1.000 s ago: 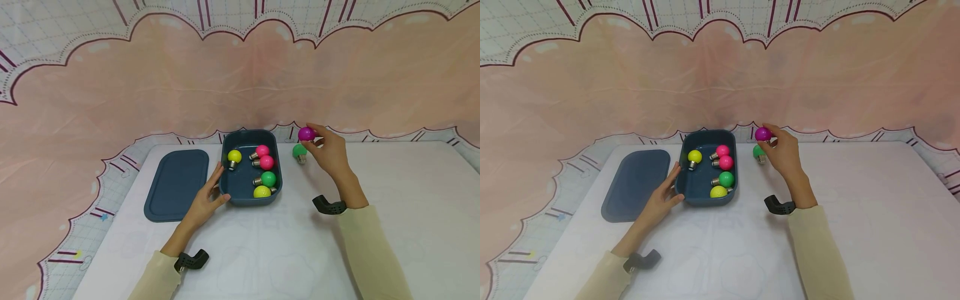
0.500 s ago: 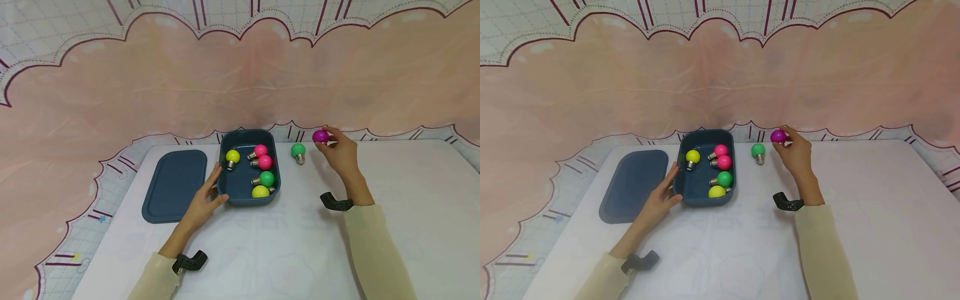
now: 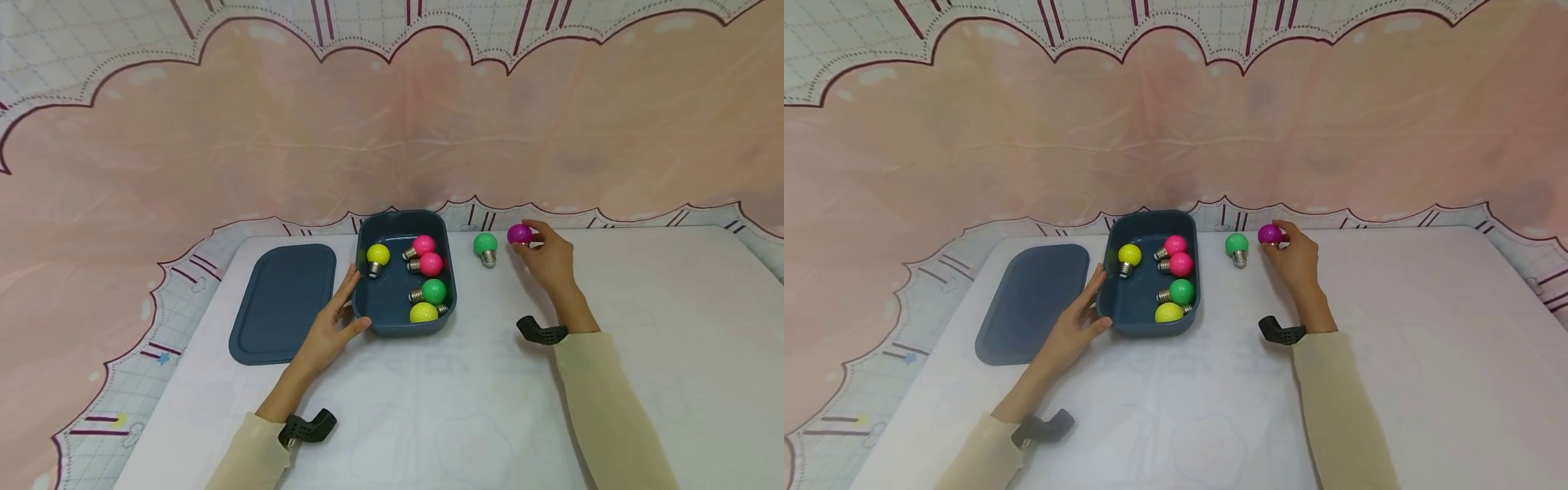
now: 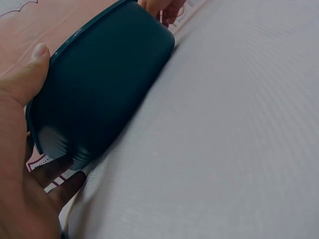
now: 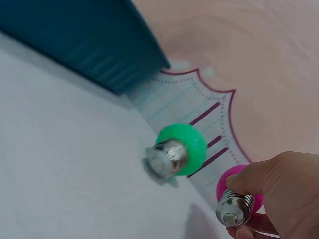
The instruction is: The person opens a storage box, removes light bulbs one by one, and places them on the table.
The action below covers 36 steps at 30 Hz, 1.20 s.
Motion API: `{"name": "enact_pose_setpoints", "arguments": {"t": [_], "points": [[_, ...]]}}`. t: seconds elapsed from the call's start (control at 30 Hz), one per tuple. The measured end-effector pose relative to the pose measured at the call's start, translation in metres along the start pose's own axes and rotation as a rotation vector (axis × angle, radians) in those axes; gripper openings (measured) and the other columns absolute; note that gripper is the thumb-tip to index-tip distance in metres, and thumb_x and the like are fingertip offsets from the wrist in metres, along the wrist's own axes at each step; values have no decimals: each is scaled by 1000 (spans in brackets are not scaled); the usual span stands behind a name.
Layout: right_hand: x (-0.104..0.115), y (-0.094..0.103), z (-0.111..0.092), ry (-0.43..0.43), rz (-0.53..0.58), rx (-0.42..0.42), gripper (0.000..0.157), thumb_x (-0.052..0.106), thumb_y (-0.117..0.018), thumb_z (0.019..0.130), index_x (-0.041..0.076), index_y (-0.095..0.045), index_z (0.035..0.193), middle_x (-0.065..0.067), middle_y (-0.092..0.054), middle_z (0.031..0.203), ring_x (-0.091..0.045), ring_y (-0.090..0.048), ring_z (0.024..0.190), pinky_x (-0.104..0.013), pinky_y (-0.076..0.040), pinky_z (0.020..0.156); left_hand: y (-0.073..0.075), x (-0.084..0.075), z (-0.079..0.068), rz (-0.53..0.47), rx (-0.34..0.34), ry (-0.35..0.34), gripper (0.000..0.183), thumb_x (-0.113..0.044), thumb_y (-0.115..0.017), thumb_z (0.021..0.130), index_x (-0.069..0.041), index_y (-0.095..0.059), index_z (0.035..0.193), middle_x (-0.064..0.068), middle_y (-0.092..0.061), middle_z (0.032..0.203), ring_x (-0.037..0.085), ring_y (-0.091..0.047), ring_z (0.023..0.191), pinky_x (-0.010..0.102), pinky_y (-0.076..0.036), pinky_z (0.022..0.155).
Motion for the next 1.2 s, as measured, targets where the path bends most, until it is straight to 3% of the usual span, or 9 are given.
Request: {"name": "enact_pose_setpoints", "arguments": {"t": [0.17, 0.33, 0.63, 0.97, 1.2], "points": [[-7, -6, 0, 3, -10, 3, 47, 11, -67, 89, -1, -53, 132, -30, -61, 115, -41, -60, 94, -50, -49, 84, 0, 0, 0, -3, 0, 7, 74, 0, -62, 91, -1, -19, 151, 14, -6, 159, 36, -20, 141, 56, -30, 105], [-14, -11, 0, -24, -11, 22, 48, 12, -67, 90, 0, -52, 134, -30, -60, 116, -41, -59, 97, -51, -48, 88, -1, -1, 0, 1, 1, 19, 74, 1, -62, 91, -5, -20, 152, 15, -5, 159, 38, -19, 141, 56, -29, 106], [-18, -17, 1, -36, 0, 41, 48, 13, -64, 91, 2, -51, 136, -29, -59, 117, -38, -58, 97, -49, -48, 87, -1, -2, 0, 11, -5, 17, 74, 2, -61, 91, -5, -20, 152, 14, -6, 159, 38, -21, 140, 56, -30, 105], [-11, -19, 1, -6, -13, 2, 47, 13, -65, 91, 2, -53, 135, -28, -62, 111, -35, -59, 89, -44, -48, 79, 0, -3, 0, 13, -6, 13, 74, 3, -61, 91, -4, -20, 152, 16, -6, 158, 38, -21, 140, 57, -30, 104], [-9, -20, -2, -17, -7, 10, 50, 15, -63, 93, 4, -49, 139, -28, -61, 114, -36, -58, 94, -47, -48, 85, 0, -4, 1, 17, -10, 9, 74, 4, -61, 90, -3, -21, 151, 18, -7, 158, 40, -22, 139, 57, -30, 104]]}}
Point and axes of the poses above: each hand's wrist, its own z-axis towards the middle knuckle, its own y-axis out of the back of the hand, x = y × z, the point moved 8 cm from there along z, towards the middle knuckle
